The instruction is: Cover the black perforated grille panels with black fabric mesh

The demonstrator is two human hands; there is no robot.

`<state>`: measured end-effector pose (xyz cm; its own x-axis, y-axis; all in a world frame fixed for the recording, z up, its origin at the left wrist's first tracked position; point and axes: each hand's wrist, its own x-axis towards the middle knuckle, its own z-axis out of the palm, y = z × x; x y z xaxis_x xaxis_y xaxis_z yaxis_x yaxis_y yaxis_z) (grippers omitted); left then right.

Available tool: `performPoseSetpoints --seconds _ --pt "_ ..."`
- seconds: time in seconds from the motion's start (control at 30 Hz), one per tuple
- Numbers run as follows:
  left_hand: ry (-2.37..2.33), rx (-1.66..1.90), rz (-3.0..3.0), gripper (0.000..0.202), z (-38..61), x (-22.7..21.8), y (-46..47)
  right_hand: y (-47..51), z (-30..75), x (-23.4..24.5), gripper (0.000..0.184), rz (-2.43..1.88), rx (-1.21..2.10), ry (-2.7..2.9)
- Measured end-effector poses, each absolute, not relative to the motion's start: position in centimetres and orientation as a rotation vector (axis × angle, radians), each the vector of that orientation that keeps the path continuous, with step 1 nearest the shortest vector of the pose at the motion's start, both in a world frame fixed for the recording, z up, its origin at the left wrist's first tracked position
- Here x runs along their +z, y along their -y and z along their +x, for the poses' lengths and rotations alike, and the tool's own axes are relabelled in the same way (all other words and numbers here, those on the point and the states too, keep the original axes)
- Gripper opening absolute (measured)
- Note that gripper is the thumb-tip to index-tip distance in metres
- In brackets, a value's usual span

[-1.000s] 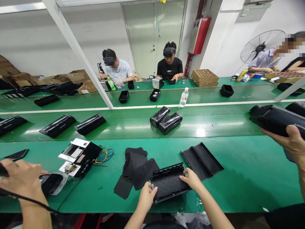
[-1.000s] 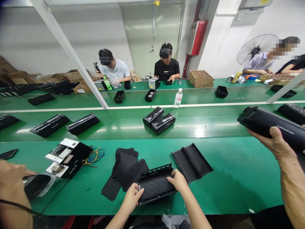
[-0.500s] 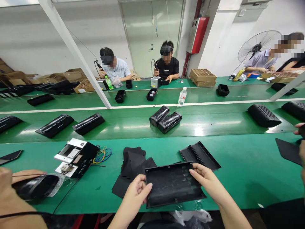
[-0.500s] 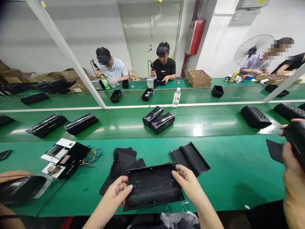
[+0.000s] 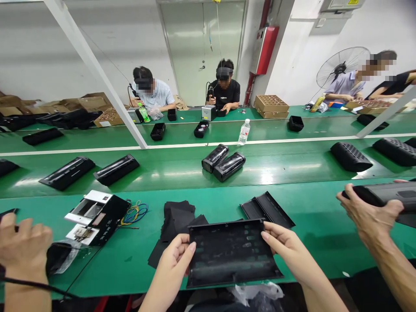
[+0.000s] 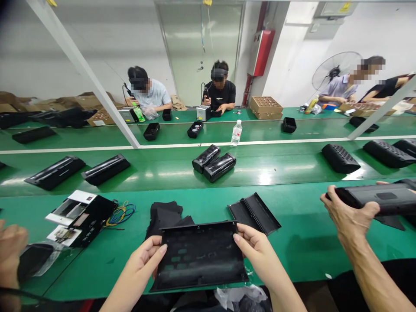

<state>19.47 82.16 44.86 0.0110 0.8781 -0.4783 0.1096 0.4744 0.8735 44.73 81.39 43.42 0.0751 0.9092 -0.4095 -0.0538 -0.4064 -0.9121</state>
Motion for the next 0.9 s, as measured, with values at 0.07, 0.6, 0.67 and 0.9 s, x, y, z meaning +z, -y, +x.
performPoseSetpoints --seconds 0.07,0.6,0.67,0.9 --pt "-1.448 0.744 0.913 0.033 19.6 44.8 -82.2 -81.5 44.6 43.3 0.036 -1.545 1.441 0.872" --pt "-1.356 0.917 0.792 0.028 20.1 46.3 -81.7 -81.1 44.4 43.6 0.035 -1.567 1.347 0.906" --pt "-1.353 0.925 0.793 0.031 19.9 46.3 -81.6 -80.9 44.6 44.1 0.037 -1.536 1.36 0.895" --pt "-1.316 0.922 0.768 0.031 18.8 46.0 -81.5 -80.2 44.9 45.3 0.034 -1.419 1.399 0.906"
